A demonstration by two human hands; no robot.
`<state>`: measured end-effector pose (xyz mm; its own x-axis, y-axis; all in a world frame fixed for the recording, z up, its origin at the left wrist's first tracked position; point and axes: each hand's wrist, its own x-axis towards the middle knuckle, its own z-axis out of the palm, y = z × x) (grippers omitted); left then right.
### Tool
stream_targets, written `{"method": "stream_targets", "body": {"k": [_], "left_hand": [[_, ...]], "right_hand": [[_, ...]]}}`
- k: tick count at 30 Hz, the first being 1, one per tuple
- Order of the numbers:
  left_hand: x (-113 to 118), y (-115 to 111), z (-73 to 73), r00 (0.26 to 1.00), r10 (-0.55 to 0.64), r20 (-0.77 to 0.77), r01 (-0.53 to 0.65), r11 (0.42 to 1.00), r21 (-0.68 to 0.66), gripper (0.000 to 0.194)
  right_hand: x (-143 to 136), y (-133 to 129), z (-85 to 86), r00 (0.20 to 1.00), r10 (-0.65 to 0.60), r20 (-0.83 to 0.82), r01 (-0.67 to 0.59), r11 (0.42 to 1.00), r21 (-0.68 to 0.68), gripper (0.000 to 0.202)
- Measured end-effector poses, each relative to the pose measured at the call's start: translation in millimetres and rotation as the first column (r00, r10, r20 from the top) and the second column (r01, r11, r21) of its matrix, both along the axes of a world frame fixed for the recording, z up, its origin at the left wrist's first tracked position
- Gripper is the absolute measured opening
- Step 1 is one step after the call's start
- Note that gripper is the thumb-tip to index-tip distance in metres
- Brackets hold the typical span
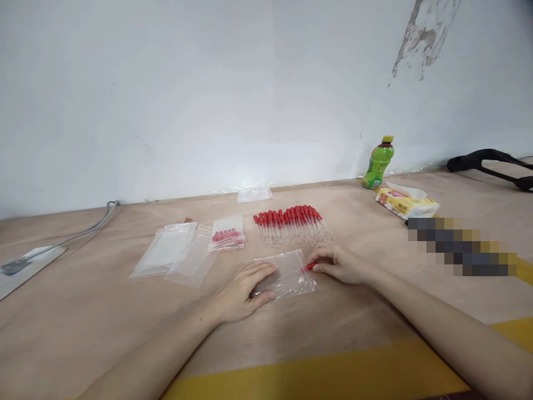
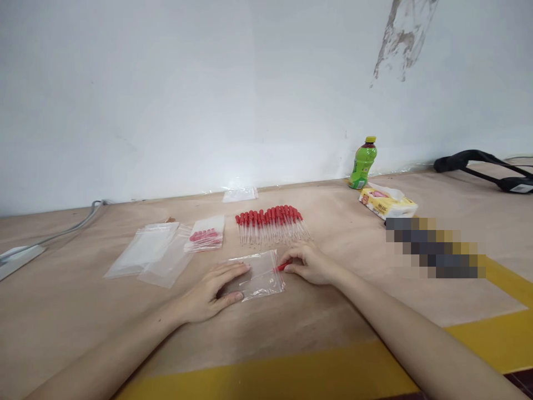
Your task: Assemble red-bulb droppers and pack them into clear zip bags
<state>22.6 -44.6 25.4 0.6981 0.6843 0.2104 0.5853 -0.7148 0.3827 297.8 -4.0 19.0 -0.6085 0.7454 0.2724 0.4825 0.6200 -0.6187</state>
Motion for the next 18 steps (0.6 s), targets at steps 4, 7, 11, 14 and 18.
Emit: {"method": "stream_targets", "body": {"k": [4,7,11,14,18], "left_hand": [[3,2,-0.6,1.000,-0.017,0.008,0.017,1.000,0.007,0.047],[4,3,-1.9,1.000,-0.017,0.019,0.017,1.000,0.015,0.047],[4,2,-2.6,1.000,-0.023,0.020,0.022,1.000,0.005,0.046],[5,2,-2.0,0.999,-0.024,0.024,0.025,1.000,-0.003,0.045],[5,1,-1.2,0.999,-0.032,0.029,0.032,0.999,0.002,0.045]], "right_hand": [[-5,1,-5.3,0.992,-0.030,-0.119,0.009,0.985,-0.174,0.018],[-15,-4,-11.5,0.983,-0.070,-0.167,0.019,0.957,-0.290,0.021],[-24,-10,-15.1,0.987,-0.086,-0.137,0.058,0.978,-0.201,0.021],[-25,-12,-13.0,0.992,-0.032,-0.125,0.020,0.995,-0.101,0.020],[-25,-11,-8.9,0.988,0.048,-0.146,-0.065,0.992,-0.109,0.023]]}}
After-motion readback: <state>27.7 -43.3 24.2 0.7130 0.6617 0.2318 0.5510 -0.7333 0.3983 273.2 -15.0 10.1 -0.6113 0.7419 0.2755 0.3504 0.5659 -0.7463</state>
